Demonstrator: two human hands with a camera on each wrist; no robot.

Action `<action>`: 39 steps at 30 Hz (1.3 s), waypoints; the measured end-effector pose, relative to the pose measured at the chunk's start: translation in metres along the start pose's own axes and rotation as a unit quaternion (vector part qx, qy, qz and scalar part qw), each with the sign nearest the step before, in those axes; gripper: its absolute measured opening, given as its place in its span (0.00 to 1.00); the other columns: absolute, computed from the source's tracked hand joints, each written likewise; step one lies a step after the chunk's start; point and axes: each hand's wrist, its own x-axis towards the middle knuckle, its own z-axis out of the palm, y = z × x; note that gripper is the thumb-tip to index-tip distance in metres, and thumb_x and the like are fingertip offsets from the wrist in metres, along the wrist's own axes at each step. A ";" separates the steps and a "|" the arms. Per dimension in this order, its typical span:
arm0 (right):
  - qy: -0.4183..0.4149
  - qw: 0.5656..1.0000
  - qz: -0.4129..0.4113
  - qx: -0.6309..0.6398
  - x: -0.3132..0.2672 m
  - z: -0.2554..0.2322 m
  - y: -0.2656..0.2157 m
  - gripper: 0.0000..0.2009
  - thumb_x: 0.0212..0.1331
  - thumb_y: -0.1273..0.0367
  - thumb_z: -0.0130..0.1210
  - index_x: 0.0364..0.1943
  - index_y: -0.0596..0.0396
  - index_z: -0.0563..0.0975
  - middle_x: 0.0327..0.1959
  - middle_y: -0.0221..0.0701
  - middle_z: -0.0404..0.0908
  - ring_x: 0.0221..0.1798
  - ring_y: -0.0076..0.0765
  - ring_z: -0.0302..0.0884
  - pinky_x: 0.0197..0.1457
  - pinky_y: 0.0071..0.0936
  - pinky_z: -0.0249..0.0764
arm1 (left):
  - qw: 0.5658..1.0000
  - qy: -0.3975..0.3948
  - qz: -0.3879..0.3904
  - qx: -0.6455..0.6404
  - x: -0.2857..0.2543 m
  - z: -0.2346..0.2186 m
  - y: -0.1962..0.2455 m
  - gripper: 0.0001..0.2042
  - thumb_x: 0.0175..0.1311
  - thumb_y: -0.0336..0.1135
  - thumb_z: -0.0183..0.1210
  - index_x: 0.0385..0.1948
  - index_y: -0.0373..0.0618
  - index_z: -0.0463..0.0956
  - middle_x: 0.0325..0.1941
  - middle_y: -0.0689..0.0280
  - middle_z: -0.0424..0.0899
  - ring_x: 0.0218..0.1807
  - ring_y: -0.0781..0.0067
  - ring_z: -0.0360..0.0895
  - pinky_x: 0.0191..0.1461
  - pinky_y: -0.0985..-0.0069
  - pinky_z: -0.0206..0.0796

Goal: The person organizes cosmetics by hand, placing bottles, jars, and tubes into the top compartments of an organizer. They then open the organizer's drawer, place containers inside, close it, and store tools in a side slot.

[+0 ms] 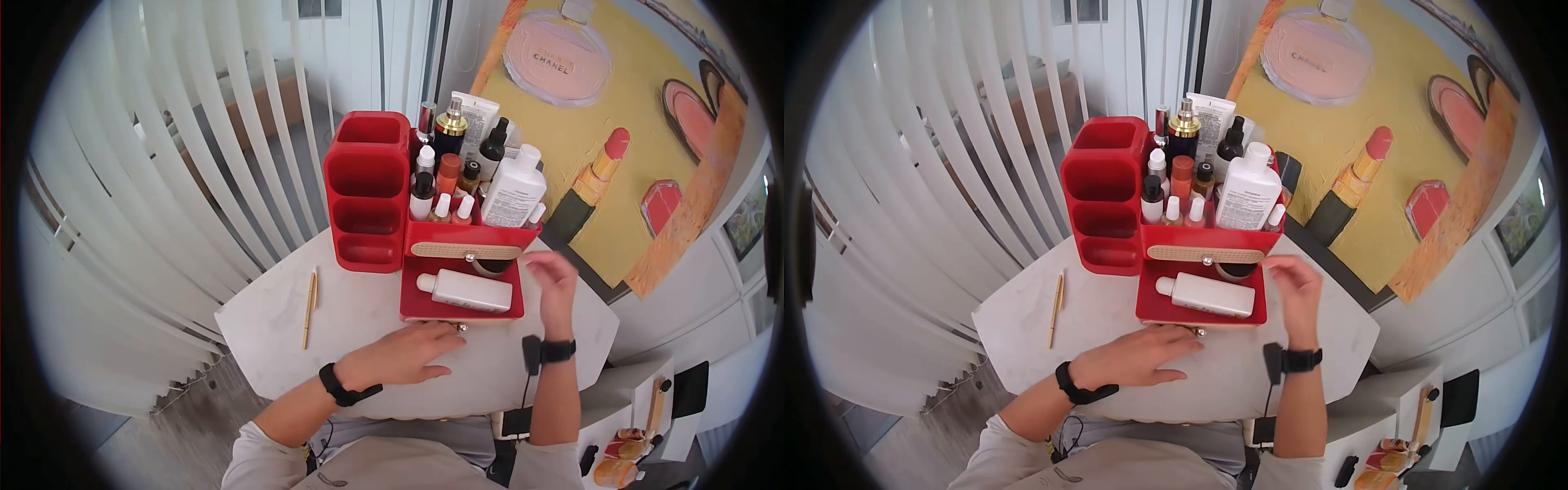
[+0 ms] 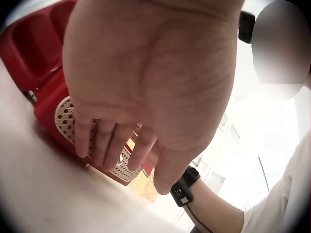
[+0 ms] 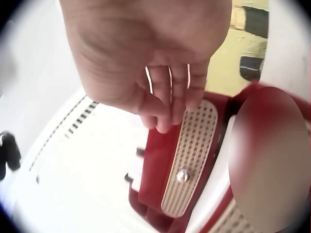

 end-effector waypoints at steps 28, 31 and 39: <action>0.052 0.995 0.079 -0.008 0.036 -0.035 0.137 0.09 0.75 0.77 0.56 0.52 0.61 0.84 0.47 0.29 0.89 0.53 0.27 0.85 0.63 0.26 0.76 | 0.853 0.188 -0.450 0.187 -0.133 -0.082 0.002 0.13 0.60 0.37 0.78 0.32 0.40 0.84 0.23 0.63 0.81 0.24 0.69 0.75 0.30 0.70 0.67; 0.051 0.995 0.078 -0.019 0.038 -0.033 0.137 0.09 0.74 0.78 0.57 0.52 0.61 0.84 0.47 0.31 0.90 0.53 0.27 0.85 0.62 0.26 0.76 | 0.796 0.215 -0.557 0.103 -0.146 -0.070 0.004 0.14 0.61 0.37 0.78 0.30 0.38 0.83 0.19 0.67 0.83 0.21 0.80 0.74 0.28 0.74 0.64; 0.041 0.997 0.070 -0.013 0.033 -0.038 0.143 0.08 0.74 0.76 0.59 0.52 0.61 0.84 0.46 0.29 0.90 0.51 0.24 0.85 0.61 0.25 0.77 | 0.798 0.242 -0.533 0.143 -0.163 -0.054 -0.021 0.09 0.64 0.33 0.72 0.31 0.36 0.84 0.21 0.63 0.87 0.22 0.73 0.82 0.31 0.74 0.72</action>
